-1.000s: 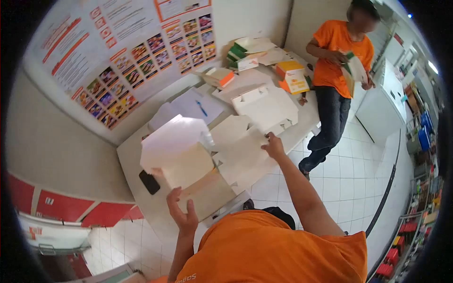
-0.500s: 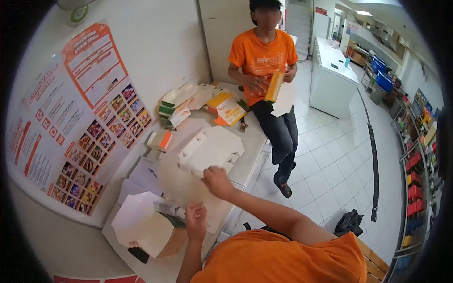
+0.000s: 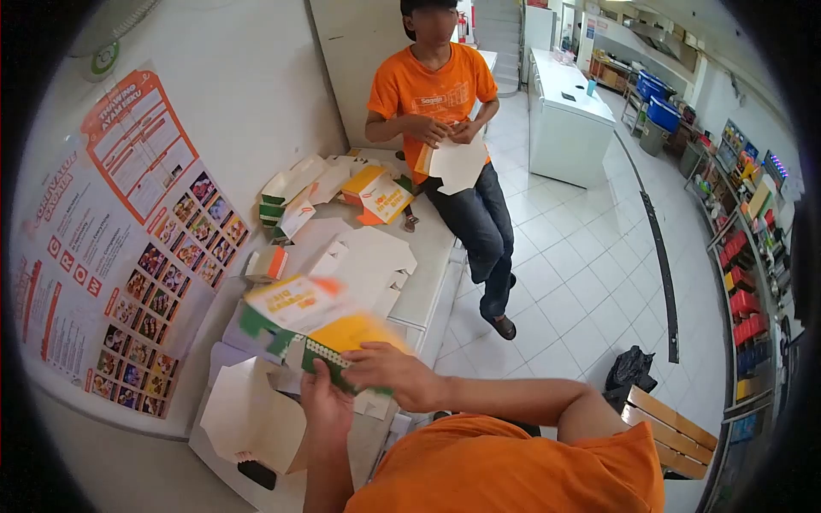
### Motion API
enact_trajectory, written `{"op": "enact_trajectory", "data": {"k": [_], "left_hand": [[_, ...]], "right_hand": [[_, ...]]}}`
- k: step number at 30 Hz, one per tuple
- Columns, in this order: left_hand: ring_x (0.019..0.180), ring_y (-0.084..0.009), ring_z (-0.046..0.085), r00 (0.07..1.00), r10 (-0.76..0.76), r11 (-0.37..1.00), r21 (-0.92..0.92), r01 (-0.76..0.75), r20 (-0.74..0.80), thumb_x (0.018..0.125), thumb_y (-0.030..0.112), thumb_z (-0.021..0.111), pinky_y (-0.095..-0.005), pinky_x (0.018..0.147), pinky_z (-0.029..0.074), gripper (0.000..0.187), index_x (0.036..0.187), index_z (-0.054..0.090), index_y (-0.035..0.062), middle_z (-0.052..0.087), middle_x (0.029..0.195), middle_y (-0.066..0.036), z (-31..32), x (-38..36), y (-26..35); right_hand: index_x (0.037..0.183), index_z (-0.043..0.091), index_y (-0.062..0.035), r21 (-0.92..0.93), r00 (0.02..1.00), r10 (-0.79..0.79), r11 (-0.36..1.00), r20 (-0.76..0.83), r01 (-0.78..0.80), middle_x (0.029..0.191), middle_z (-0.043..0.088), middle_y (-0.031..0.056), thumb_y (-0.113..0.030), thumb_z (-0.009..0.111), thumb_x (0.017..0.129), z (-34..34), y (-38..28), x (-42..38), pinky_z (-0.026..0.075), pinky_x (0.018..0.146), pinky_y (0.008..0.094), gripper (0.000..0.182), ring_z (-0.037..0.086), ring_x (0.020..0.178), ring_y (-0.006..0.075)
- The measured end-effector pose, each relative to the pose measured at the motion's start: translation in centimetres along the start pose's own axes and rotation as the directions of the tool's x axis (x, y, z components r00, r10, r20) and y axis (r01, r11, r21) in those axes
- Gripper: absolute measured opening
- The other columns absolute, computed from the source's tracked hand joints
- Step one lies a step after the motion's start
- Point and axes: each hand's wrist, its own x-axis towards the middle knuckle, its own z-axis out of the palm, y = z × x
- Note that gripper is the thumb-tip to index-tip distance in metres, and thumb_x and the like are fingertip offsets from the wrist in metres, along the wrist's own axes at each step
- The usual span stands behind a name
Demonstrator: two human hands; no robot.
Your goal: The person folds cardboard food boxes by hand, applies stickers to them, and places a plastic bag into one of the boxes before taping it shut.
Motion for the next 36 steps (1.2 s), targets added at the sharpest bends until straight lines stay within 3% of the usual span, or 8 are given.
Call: {"op": "enact_trajectory", "data": {"k": [3,8,17,23,25,26,29,36], "left_hand": [[0.099,-0.0197,0.069,0.996,-0.053,0.996,-0.066,0.057,0.073,0.106,0.033,0.058,-0.0318,0.074,0.06,0.039,0.129,0.053,0.0026,0.067,0.115,-0.008,0.8,-1.9,-1.4],[0.104,-0.0181,0.067,0.993,0.061,0.997,-0.06,-0.056,0.102,0.105,0.029,0.059,-0.0296,0.082,0.059,0.032,0.123,0.057,0.0014,0.067,0.115,-0.008,-0.8,-5.1,-3.1],[0.081,-0.0081,0.058,0.962,-0.242,0.942,-0.206,0.263,0.123,0.108,0.014,0.05,-0.0236,0.068,0.047,0.015,0.118,0.059,0.0071,0.062,0.094,0.0,-3.4,-13.2,-5.1],[0.088,-0.0123,0.062,0.986,-0.161,0.987,0.035,0.16,0.036,0.107,0.011,0.05,-0.028,0.08,0.051,0.014,0.113,0.06,0.0041,0.067,0.097,-0.004,-5.1,-17.9,-3.0],[0.095,-0.011,0.063,0.9,-0.412,0.827,0.473,0.304,0.143,0.107,0.01,0.049,-0.0276,0.084,0.05,0.018,0.112,0.064,0.0006,0.068,0.1,-0.006,-8.9,-18.4,-2.7],[0.094,-0.0118,0.065,0.846,-0.38,0.755,0.654,0.05,0.374,0.106,0.011,0.051,-0.0281,0.08,0.051,0.021,0.111,0.066,-0.0027,0.071,0.099,-0.01,-12.1,-18.3,-4.1],[0.081,-0.0127,0.066,0.758,-0.323,0.677,0.698,-0.233,0.566,0.105,0.013,0.052,-0.0294,0.072,0.051,0.021,0.111,0.064,-0.0041,0.073,0.089,-0.013,-10.7,-21.6,-2.4],[0.067,-0.0144,0.065,0.777,-0.365,0.657,0.733,-0.175,0.513,0.097,0.008,0.063,-0.0289,0.065,0.048,0.057,0.145,0.033,0.0035,0.068,0.071,-0.011,-9.9,-24.3,-0.9]], "right_hand": [[0.147,0.05,-0.0063,0.447,0.86,0.364,0.875,-0.357,-0.184,0.141,0.052,0.0239,-0.02,0.058,0.099,1.1,-5.6,1.0,0.039,0.114,0.0456,0.051,0.047,0.138,0.0388],[0.145,0.058,-0.0181,-0.281,0.962,0.153,0.935,-0.228,-0.215,0.138,0.048,0.023,-0.046,0.063,0.094,1.6,-6.8,-0.9,0.04,0.108,0.0515,0.059,0.047,0.13,0.0418],[0.144,0.06,-0.0267,-0.442,0.742,0.465,0.602,-0.484,-0.665,0.137,0.05,0.0209,-0.027,0.068,0.093,9.0,-14.0,-4.8,0.04,0.099,0.0517,0.052,0.049,0.125,0.0399],[0.152,0.046,-0.0103,-0.133,0.695,0.605,0.71,-0.388,-0.692,0.13,0.056,0.022,-0.022,0.068,0.096,9.2,-20.2,-10.2,0.046,0.098,0.0471,0.061,0.056,0.117,0.0375],[0.152,0.044,-0.0042,0.07,0.626,0.687,0.692,-0.369,-0.718,0.124,0.062,0.0226,-0.023,0.067,0.097,7.8,-22.0,-12.2,0.049,0.096,0.0451,0.062,0.061,0.113,0.0369],[0.15,0.048,-0.0051,0.091,0.594,0.75,0.64,-0.292,-0.763,0.114,0.065,0.023,-0.022,0.065,0.099,6.7,-22.9,-12.8,0.051,0.091,0.0433,0.057,0.065,0.103,0.0364],[0.137,0.065,-0.0112,0.071,0.626,0.773,0.634,-0.105,-0.77,0.085,0.071,0.0211,-0.026,0.072,0.096,8.2,-25.6,-14.1,0.055,0.073,0.039,0.044,0.069,0.072,0.0336],[0.123,0.071,-0.0057,0.123,0.325,0.934,0.344,-0.147,-0.931,0.076,0.069,0.0175,-0.028,0.076,0.093,9.8,-26.9,-13.1,0.052,0.062,0.0363,0.037,0.064,0.063,0.0227]]}}
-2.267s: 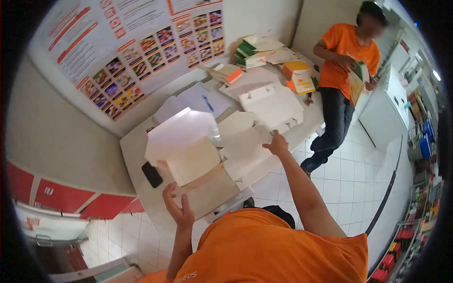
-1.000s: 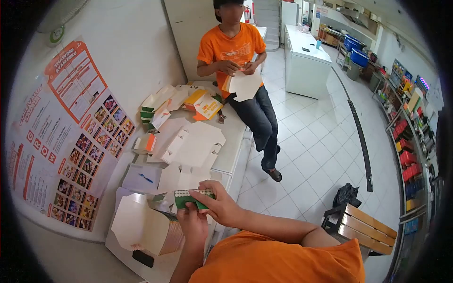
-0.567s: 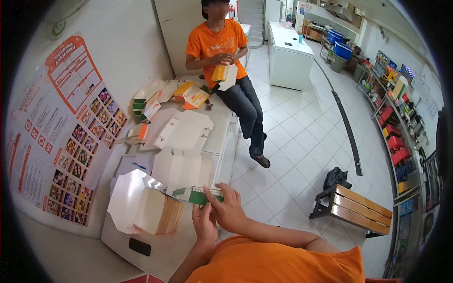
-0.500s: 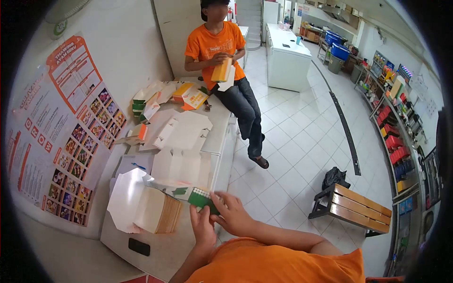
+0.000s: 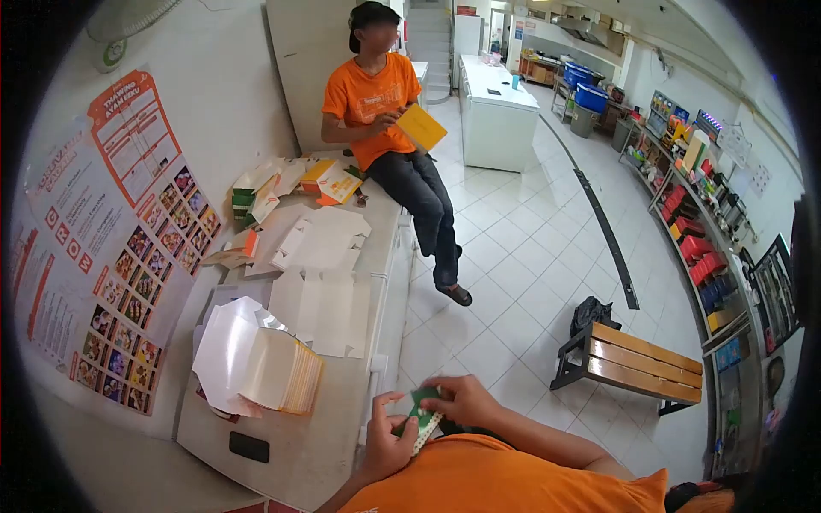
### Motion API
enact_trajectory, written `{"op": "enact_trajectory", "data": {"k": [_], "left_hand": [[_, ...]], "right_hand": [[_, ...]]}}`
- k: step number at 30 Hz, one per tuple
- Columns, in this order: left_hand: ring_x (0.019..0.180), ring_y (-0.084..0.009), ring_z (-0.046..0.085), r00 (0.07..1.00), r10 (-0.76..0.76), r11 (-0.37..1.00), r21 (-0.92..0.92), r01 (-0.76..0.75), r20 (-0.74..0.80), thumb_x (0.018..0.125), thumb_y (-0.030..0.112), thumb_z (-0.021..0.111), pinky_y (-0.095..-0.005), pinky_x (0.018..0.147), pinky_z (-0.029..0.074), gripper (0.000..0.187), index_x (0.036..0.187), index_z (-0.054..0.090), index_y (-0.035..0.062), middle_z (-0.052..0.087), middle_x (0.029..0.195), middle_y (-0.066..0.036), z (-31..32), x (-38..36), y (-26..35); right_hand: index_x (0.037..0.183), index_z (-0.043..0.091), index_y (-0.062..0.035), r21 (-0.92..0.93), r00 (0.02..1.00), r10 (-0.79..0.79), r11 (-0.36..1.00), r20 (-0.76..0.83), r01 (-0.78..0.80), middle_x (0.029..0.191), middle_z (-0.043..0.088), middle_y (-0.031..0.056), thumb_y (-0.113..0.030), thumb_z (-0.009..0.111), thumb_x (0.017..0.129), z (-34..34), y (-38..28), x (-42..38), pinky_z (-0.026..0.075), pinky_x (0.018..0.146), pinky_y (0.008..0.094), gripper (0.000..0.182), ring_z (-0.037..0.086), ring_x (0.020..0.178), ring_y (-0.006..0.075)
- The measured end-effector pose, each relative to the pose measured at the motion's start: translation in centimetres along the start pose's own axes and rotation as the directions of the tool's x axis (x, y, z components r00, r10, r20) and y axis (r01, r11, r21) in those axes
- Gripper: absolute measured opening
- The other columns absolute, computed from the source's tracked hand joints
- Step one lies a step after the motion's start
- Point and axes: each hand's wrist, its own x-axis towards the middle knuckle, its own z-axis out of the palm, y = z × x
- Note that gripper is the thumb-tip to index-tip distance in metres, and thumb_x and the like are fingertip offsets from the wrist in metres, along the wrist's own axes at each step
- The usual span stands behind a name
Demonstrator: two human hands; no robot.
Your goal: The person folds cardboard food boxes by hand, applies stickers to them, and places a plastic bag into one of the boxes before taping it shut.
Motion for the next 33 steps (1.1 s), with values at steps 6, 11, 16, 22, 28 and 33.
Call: {"op": "enact_trajectory", "data": {"k": [6,11,16,22,28,33], "left_hand": [[0.066,-0.0131,0.063,0.999,0.034,0.995,-0.089,-0.037,-0.032,0.093,0.008,0.069,-0.028,0.067,0.048,0.062,0.144,0.036,0.003,0.068,0.07,-0.007,-0.7,-1.6,2.1],[0.065,-0.014,0.063,0.989,0.09,0.996,-0.009,-0.092,-0.117,0.094,0.008,0.067,-0.0302,0.066,0.048,0.058,0.143,0.037,0.0026,0.067,0.069,-0.009,-1.3,-1.6,0.7],[0.06,-0.0155,0.057,0.947,0.215,0.974,0.118,-0.192,-0.238,0.097,0.008,0.062,-0.0327,0.063,0.045,0.049,0.141,0.04,0.0013,0.064,0.066,-0.012,-0.3,-1.5,-1.2],[0.065,-0.014,0.06,0.974,0.147,0.989,-0.008,-0.15,-0.172,0.096,0.007,0.062,-0.031,0.066,0.047,0.048,0.14,0.041,0.0004,0.067,0.07,-0.011,-0.2,-2.3,-2.0],[0.063,-0.0153,0.059,0.948,0.229,0.96,0.213,-0.183,-0.22,0.09,0.01,0.069,-0.032,0.068,0.048,0.061,0.141,0.037,-0.0015,0.064,0.067,-0.009,-1.4,-2.9,-1.1],[0.073,-0.0156,0.065,0.974,0.009,0.998,-0.064,-0.024,-0.228,0.096,0.006,0.062,-0.0296,0.074,0.05,0.054,0.142,0.035,-0.0019,0.071,0.08,-0.015,-2.1,-3.1,-1.5]], "right_hand": [[0.119,0.072,-0.0082,0.049,0.893,-0.256,0.965,0.369,0.256,0.077,0.071,0.0152,-0.023,0.071,0.096,0.0,-0.4,-1.0,0.051,0.064,0.0353,0.027,0.066,0.065,0.023],[0.117,0.068,-0.0059,0.105,0.984,-0.178,0.979,0.031,0.174,0.068,0.064,0.0075,-0.023,0.078,0.091,1.4,-0.2,-0.6,0.047,0.059,0.032,0.032,0.058,0.062,0.0138],[0.115,0.067,-0.004,0.157,0.973,-0.231,0.961,-0.002,0.228,0.064,0.059,0.005,-0.022,0.082,0.089,1.4,-0.4,-0.8,0.041,0.053,0.0314,0.035,0.051,0.057,0.0111],[0.121,0.067,-0.0054,0.074,0.99,-0.129,0.989,0.055,0.125,0.065,0.061,0.0082,-0.029,0.08,0.09,3.2,1.3,-0.7,0.042,0.055,0.0338,0.042,0.049,0.055,0.0152],[0.126,0.068,-0.01,0.161,0.896,-0.228,0.971,0.381,0.178,0.075,0.067,0.0078,-0.028,0.075,0.095,1.9,0.1,0.4,0.046,0.062,0.0312,0.036,0.058,0.066,0.0127],[0.124,0.067,-0.0062,0.133,0.897,-0.298,0.954,0.326,0.268,0.071,0.06,0.0036,-0.025,0.078,0.093,1.4,-1.5,0.6,0.042,0.059,0.0323,0.038,0.05,0.063,0.0116]]}}
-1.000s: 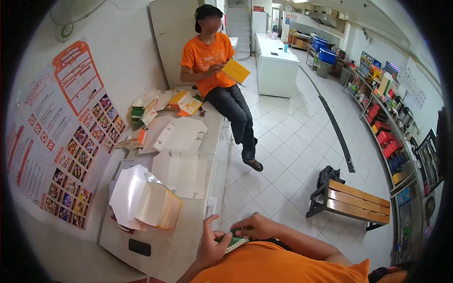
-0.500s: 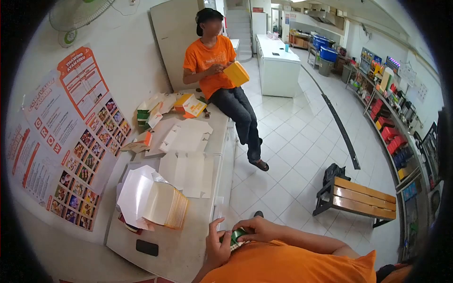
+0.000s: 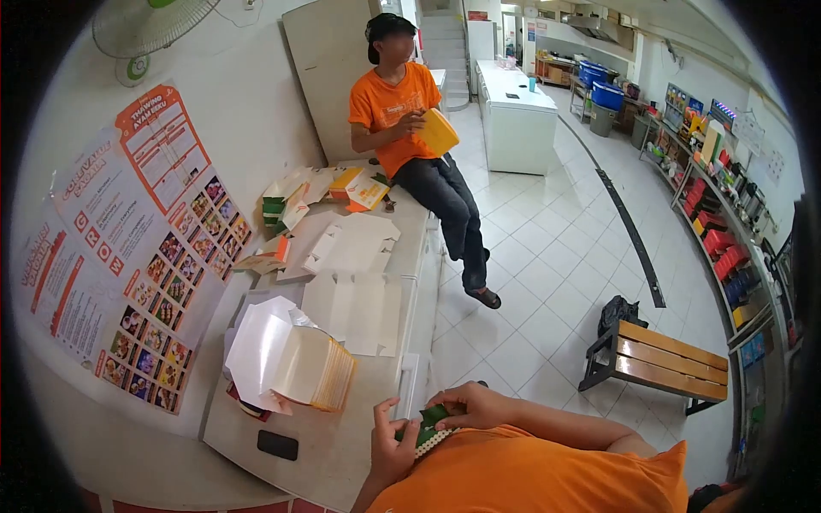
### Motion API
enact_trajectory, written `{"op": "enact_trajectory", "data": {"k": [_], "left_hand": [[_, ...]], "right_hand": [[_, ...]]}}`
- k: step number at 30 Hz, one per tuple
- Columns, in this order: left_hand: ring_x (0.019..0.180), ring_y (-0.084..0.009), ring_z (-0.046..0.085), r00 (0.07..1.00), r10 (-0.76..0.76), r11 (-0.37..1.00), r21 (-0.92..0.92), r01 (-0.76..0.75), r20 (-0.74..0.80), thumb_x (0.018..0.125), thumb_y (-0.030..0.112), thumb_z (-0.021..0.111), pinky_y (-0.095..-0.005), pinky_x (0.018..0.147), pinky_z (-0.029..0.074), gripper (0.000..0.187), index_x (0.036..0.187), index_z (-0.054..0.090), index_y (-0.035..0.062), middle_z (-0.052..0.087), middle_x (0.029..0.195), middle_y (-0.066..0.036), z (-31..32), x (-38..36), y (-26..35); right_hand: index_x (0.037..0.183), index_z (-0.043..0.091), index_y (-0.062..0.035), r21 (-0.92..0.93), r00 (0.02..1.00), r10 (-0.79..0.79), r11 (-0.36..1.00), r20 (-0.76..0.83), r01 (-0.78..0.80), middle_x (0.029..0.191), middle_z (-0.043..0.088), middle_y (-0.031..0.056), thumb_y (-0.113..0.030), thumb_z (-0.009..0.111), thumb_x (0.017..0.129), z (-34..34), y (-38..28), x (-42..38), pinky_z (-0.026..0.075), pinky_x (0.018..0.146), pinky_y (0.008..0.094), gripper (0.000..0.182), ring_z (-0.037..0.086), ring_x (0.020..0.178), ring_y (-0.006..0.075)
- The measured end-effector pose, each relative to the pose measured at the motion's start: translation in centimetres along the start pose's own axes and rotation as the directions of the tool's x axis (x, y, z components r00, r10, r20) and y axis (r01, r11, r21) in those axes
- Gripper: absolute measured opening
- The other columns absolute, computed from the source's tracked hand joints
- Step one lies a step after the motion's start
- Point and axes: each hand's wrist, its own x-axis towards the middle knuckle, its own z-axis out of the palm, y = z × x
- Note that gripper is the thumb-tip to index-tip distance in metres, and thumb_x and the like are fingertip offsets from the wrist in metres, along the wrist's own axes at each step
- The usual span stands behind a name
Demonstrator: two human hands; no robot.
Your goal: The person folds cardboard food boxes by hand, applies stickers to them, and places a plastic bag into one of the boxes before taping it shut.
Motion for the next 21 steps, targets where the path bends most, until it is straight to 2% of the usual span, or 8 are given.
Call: {"op": "enact_trajectory", "data": {"k": [4,7,9,13,16,18,19,21], "left_hand": [[0.078,-0.0133,0.065,0.995,-0.091,0.993,-0.072,0.093,0.034,0.1,0.005,0.058,-0.0272,0.074,0.05,0.048,0.141,0.034,-0.0012,0.072,0.087,-0.015,-0.6,-1.2,-0.4],[0.082,-0.0126,0.067,0.982,-0.104,0.965,-0.223,0.138,0.161,0.101,0.007,0.057,-0.0275,0.074,0.051,0.046,0.14,0.034,-0.0007,0.073,0.091,-0.015,-1.1,-1.3,-0.9],[0.084,-0.0116,0.066,0.98,-0.09,0.968,-0.214,0.128,0.178,0.101,0.007,0.057,-0.0268,0.075,0.051,0.047,0.14,0.033,-0.0004,0.075,0.097,-0.017,-1.3,-1.4,-0.3],[0.084,-0.0115,0.067,0.986,-0.075,0.981,-0.164,0.099,0.147,0.101,0.008,0.059,-0.0263,0.076,0.051,0.049,0.141,0.033,-0.0011,0.075,0.098,-0.017,-0.9,-1.4,-0.1],[0.085,-0.0121,0.068,0.977,-0.125,0.958,-0.235,0.164,0.172,0.099,0.01,0.063,-0.0264,0.077,0.052,0.052,0.141,0.033,-0.0021,0.076,0.099,-0.018,-1.2,-1.5,-0.1],[0.084,-0.0133,0.069,0.963,-0.169,0.982,-0.042,0.182,0.211,0.098,0.011,0.066,-0.027,0.076,0.052,0.054,0.14,0.034,-0.003,0.076,0.098,-0.018,-1.5,-1.6,0.4],[0.084,-0.0133,0.069,0.961,-0.179,0.98,-0.043,0.192,0.211,0.098,0.011,0.066,-0.027,0.076,0.052,0.054,0.14,0.034,-0.003,0.076,0.098,-0.018,-1.5,-1.7,0.2],[0.084,-0.013,0.069,0.981,-0.128,0.983,-0.111,0.145,0.149,0.096,0.01,0.067,-0.0271,0.076,0.053,0.055,0.139,0.036,-0.0013,0.075,0.092,-0.016,-1.6,-1.9,-0.7]], "right_hand": [[0.12,0.068,-0.0059,0.082,0.999,-0.048,0.995,-0.026,0.05,0.067,0.055,0.0051,-0.025,0.079,0.092,1.2,0.5,0.1,0.042,0.06,0.0321,0.036,0.049,0.062,0.0125],[0.118,0.068,-0.0051,0.02,1.0,-0.013,1.0,-0.011,0.013,0.068,0.056,0.0081,-0.024,0.08,0.09,1.7,0.0,0.3,0.044,0.06,0.0329,0.035,0.052,0.062,0.0155],[0.118,0.069,-0.0033,-0.151,0.969,-0.178,0.977,-0.169,0.153,0.071,0.058,0.0082,-0.022,0.082,0.088,2.1,0.8,0.5,0.04,0.056,0.031,0.037,0.049,0.061,0.0127],[0.117,0.07,-0.0025,-0.198,0.937,-0.169,0.974,-0.307,0.111,0.075,0.063,0.0106,-0.023,0.083,0.087,3.0,0.9,0.4,0.044,0.056,0.0327,0.039,0.054,0.061,0.0155],[0.121,0.07,-0.0032,-0.026,0.973,-0.084,0.996,-0.216,0.08,0.076,0.064,0.0116,-0.023,0.083,0.087,2.6,1.0,0.2,0.046,0.059,0.0334,0.041,0.057,0.063,0.0193],[0.125,0.069,-0.004,0.055,0.999,0.009,0.998,0.042,-0.011,0.079,0.065,0.0121,-0.024,0.081,0.088,1.8,1.3,0.2,0.048,0.063,0.0346,0.043,0.059,0.066,0.0232],[0.125,0.069,-0.004,0.062,0.999,0.016,0.998,0.045,-0.018,0.079,0.065,0.0121,-0.024,0.081,0.088,1.4,1.2,0.1,0.048,0.063,0.0346,0.043,0.059,0.066,0.0232],[0.132,0.065,-0.0048,-0.117,0.988,-0.091,0.988,0.124,0.105,0.087,0.067,0.0133,-0.029,0.081,0.087,0.3,1.0,0.1,0.05,0.07,0.0374,0.053,0.064,0.073,0.0275]]}}
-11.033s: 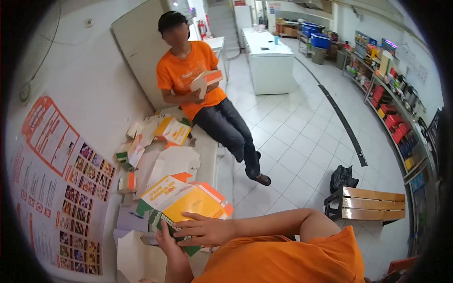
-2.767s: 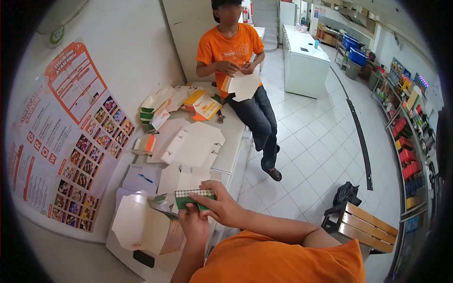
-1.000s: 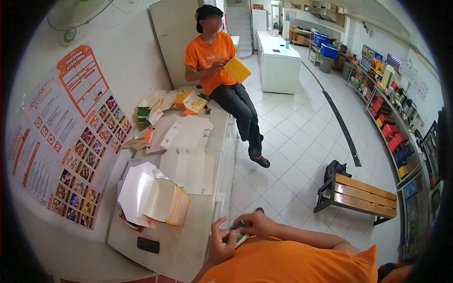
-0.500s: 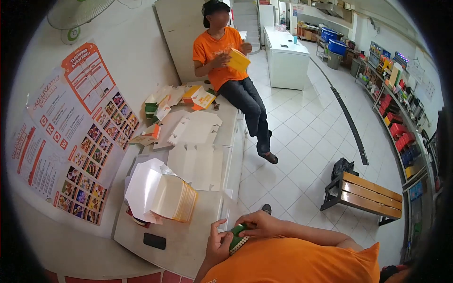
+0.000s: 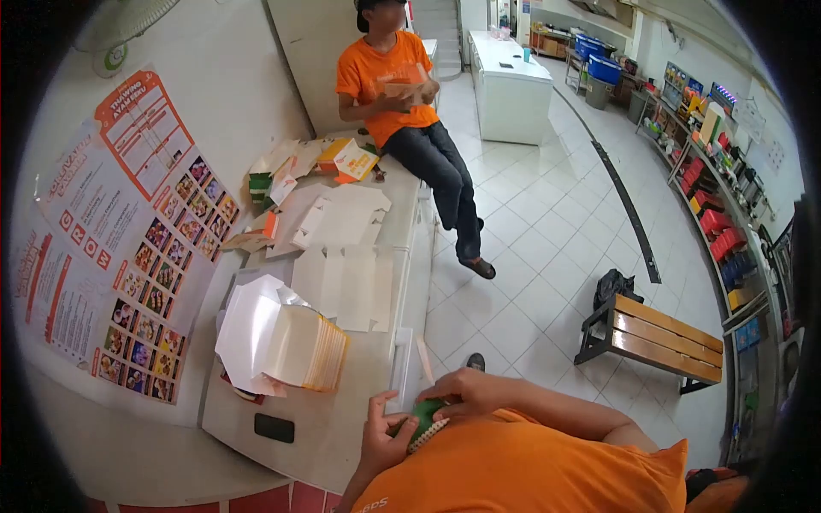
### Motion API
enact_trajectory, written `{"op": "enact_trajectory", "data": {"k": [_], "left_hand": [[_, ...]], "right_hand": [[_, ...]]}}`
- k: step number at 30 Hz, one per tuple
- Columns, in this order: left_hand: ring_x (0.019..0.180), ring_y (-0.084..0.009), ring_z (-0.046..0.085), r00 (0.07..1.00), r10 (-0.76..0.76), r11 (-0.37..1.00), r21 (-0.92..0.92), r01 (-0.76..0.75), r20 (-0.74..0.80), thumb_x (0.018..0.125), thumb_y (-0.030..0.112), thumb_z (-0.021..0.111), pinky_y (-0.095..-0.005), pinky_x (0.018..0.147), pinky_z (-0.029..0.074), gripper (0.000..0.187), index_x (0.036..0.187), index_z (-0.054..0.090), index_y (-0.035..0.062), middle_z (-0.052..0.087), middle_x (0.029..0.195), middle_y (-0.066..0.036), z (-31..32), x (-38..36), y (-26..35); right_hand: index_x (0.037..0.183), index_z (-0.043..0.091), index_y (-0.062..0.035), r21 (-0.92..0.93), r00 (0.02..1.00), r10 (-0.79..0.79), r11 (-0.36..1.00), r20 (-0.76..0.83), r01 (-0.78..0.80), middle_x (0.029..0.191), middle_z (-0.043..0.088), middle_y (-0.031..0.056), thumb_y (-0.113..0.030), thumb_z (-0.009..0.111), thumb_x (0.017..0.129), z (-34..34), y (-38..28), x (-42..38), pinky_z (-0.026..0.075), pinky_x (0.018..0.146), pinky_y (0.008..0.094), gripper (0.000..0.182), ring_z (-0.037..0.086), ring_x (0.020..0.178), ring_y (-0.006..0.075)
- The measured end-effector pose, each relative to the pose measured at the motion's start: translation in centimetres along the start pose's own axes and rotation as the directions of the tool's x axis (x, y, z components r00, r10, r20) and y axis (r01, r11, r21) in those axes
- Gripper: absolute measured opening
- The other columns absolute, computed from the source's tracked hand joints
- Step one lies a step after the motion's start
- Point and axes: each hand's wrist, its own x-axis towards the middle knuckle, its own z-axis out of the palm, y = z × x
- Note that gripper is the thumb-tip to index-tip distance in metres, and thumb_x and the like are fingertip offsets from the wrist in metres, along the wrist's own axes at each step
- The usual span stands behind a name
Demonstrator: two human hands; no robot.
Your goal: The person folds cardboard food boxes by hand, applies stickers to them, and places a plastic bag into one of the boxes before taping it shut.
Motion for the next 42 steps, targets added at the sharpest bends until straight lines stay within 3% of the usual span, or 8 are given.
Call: {"op": "enact_trajectory", "data": {"k": [14,17,19,22,30,33,35,42], "left_hand": [[0.05,-0.0093,0.048,0.9,0.417,0.855,0.39,-0.342,-0.126,0.103,0.011,0.06,-0.0286,0.053,0.038,0.029,0.127,0.049,-0.0015,0.054,0.054,-0.005,-0.3,4.6,4.5],[0.076,-0.0088,0.061,0.955,0.283,0.907,0.348,-0.237,-0.087,0.102,0.016,0.063,-0.025,0.068,0.047,0.04,0.135,0.045,0.0007,0.066,0.083,-0.006,-0.6,4.9,4.0],[0.109,-0.0181,0.064,0.603,0.691,0.706,0.198,-0.68,-0.399,0.096,0.032,0.074,-0.0329,0.093,0.049,0.066,0.144,0.041,-0.0008,0.066,0.12,-0.014,-0.5,6.5,2.7],[0.138,-0.0232,0.048,0.644,0.576,0.783,0.112,-0.612,-0.503,0.088,0.042,0.081,-0.0392,0.112,0.041,0.089,0.151,0.034,0.0004,0.048,0.149,-0.011,-3.1,7.1,-0.8],[0.123,-0.0218,0.061,0.989,0.119,0.834,-0.532,-0.149,-0.09,0.099,0.024,0.07,-0.0407,0.103,0.052,0.051,0.142,0.051,0.0031,0.061,0.134,-0.009,-4.6,6.9,-1.3],[0.116,-0.0228,0.065,0.995,0.059,0.762,-0.641,-0.094,-0.075,0.105,0.013,0.056,-0.0403,0.096,0.058,0.037,0.14,0.05,0.0022,0.062,0.132,-0.01,-1.6,7.3,4.1],[0.111,-0.0251,0.068,0.976,-0.06,0.724,-0.682,-0.102,-0.209,0.106,0.01,0.051,-0.0411,0.091,0.061,0.036,0.14,0.048,0.0024,0.062,0.129,-0.011,0.1,7.7,5.5],[0.11,-0.0254,0.069,0.987,0.007,0.637,-0.761,-0.127,-0.158,0.105,0.009,0.053,-0.0369,0.088,0.062,0.029,0.133,0.051,0.0,0.064,0.125,-0.015,0.7,9.6,7.4]], "right_hand": [[0.126,0.061,-0.0034,-0.277,0.969,-0.086,0.961,-0.234,0.018,0.104,0.069,0.0187,-0.016,0.084,0.076,-0.7,-5.2,1.1,0.058,0.078,0.0449,0.057,0.07,0.089,0.0399],[0.125,0.062,-0.0031,-0.278,0.943,-0.142,0.959,-0.3,0.055,0.101,0.07,0.0174,-0.016,0.085,0.076,-1.4,-5.1,1.2,0.058,0.076,0.0418,0.056,0.07,0.084,0.0357],[0.125,0.063,-0.003,-0.306,0.917,-0.181,0.949,-0.356,0.069,0.098,0.07,0.0155,-0.017,0.086,0.077,-2.1,-5.4,1.0,0.058,0.073,0.0385,0.055,0.071,0.079,0.0306],[0.126,0.063,0.0029,0.126,0.756,0.073,0.992,-0.651,0.013,0.085,0.065,0.0045,-0.022,0.085,0.085,-2.9,-3.9,0.0,0.052,0.058,0.0248,0.053,0.057,0.065,0.0055],[0.129,0.061,0.0043,0.856,0.584,0.627,0.383,-0.516,0.347,0.108,0.066,0.0072,-0.02,0.08,0.09,-2.4,-0.5,2.0,0.056,0.077,0.0286,0.05,0.066,0.09,0.0148],[0.119,0.065,-0.0031,0.26,0.416,0.089,0.89,-0.905,0.375,0.121,0.062,0.01,-0.016,0.078,0.09,-0.4,-0.8,3.2,0.053,0.095,0.0373,0.034,0.062,0.116,0.0252],[0.114,0.062,-0.0075,-0.577,0.711,-0.533,0.787,-0.459,0.217,0.129,0.06,0.0132,-0.011,0.078,0.088,-0.9,-2.5,3.0,0.047,0.105,0.0461,0.031,0.056,0.128,0.0357],[0.105,0.053,-0.0071,-0.092,0.567,-0.431,0.845,-0.702,0.527,0.135,0.062,0.0181,-0.016,0.069,0.098,-1.0,-2.8,5.3,0.049,0.1,0.041,0.02,0.063,0.119,0.0311]]}}
